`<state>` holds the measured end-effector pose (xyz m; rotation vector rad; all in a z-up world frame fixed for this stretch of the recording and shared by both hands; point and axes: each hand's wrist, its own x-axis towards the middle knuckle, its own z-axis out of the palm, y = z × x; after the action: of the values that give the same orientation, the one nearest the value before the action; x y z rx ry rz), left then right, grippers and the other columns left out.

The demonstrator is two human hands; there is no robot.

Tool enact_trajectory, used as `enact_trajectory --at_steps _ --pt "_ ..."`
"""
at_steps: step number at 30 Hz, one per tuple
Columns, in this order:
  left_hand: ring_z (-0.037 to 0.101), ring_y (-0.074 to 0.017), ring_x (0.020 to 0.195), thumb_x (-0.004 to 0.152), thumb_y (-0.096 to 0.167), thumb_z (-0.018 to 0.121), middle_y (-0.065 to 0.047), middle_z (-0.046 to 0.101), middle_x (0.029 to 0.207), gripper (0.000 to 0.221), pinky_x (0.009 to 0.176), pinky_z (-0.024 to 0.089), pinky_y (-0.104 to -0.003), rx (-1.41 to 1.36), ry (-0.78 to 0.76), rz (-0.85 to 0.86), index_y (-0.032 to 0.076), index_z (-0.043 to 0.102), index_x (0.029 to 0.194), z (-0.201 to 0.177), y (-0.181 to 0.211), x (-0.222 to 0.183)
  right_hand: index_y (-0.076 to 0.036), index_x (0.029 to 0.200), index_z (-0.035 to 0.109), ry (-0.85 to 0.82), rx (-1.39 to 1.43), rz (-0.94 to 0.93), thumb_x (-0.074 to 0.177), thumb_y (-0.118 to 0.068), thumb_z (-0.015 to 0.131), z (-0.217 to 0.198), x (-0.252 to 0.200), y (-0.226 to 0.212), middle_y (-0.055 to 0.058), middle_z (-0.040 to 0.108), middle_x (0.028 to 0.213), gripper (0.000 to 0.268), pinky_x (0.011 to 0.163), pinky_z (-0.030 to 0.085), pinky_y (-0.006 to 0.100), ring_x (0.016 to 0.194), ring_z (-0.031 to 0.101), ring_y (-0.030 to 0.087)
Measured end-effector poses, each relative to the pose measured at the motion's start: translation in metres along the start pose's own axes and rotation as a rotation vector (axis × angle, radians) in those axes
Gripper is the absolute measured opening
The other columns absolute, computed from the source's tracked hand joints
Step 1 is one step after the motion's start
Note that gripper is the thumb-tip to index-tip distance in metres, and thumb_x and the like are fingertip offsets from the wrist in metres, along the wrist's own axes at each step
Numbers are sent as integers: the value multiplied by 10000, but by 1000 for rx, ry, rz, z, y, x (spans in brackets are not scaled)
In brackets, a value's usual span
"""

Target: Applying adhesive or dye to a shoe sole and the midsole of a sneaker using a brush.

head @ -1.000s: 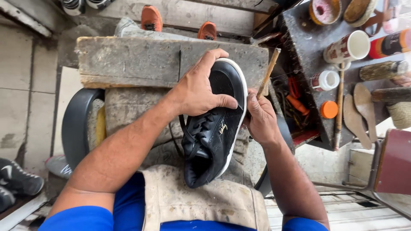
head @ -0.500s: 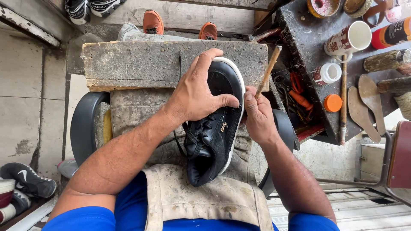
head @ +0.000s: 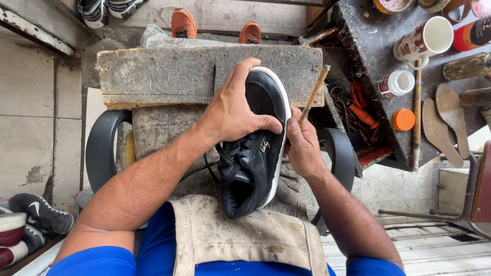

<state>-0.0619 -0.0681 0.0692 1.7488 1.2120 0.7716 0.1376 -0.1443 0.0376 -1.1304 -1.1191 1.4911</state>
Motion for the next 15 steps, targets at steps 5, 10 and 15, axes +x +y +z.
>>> enact_trajectory --at_steps 5,10,15 --pt "533 -310 1338 622 613 909 -142 529 1439 1143 1122 409 -439 0 -41 42 122 315 1466 -3 -2 1 -72 1149 572 -52 129 84 1001 -497 598 -7 2 -3 -14 538 696 450 370 473 217 477 518 63" --pt "565 -255 1293 630 483 945 -96 564 1398 1047 1105 420 -374 -113 -61 22 174 360 1442 -7 3 1 -103 943 571 -169 109 72 1080 -372 488 -18 7 -16 6 544 718 312 386 435 216 461 462 76" --pt "568 -258 1324 538 473 970 -76 565 1463 1161 1110 417 -369 -143 -110 -134 286 319 1481 -17 17 -2 -28 1094 640 -74 -101 89 1059 -364 487 -38 3 -18 69 557 788 371 445 439 247 534 486 117"
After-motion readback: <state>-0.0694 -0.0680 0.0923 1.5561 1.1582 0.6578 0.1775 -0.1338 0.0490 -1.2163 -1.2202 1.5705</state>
